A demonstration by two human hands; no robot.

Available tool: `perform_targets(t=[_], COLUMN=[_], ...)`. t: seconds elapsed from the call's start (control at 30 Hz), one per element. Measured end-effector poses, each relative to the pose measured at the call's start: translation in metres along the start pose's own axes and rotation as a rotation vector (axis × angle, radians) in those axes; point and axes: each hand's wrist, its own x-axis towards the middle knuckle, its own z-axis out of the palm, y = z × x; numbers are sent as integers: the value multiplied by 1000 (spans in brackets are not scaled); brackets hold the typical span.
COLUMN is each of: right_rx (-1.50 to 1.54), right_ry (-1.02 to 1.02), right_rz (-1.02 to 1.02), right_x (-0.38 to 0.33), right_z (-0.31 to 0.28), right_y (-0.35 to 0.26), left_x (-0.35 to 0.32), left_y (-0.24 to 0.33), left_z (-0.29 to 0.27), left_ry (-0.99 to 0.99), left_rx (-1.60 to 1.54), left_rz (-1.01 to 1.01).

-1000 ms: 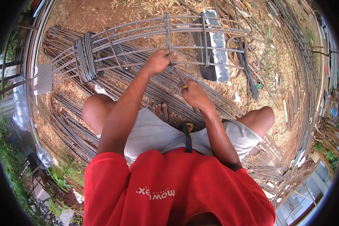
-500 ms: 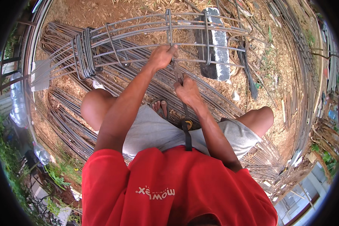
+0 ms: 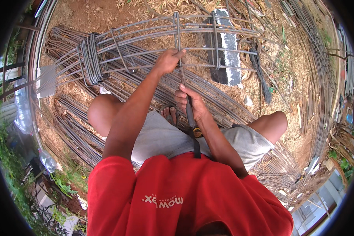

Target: The person sits on the ground and assembles a rebar cage by placing bent rebar pieces onto a grid of straight rebar rods. They use pliers to twist wire ties around the intersections to secure the structure.

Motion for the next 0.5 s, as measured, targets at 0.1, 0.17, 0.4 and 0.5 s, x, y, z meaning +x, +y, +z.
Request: perform_targets(t=[0.1, 0.17, 0.4, 0.5], right_rx=[-6, -841, -872, -1140], right_ry=[-54, 385, 104, 135], right_rz=[43, -467, -40, -214], right_x=[-7, -15, -24, -14], right_z=[-10, -10, -23, -24], right_y=[-3, -5, -39, -46], left_x=[4, 7, 3, 2], left_y=[-5, -8, -11, -11], left_z=[2, 3, 5, 8], left_ry=[4, 2, -3, 59], left_rx=[29, 59, 76, 145], left_rz=[12, -8, -11, 55])
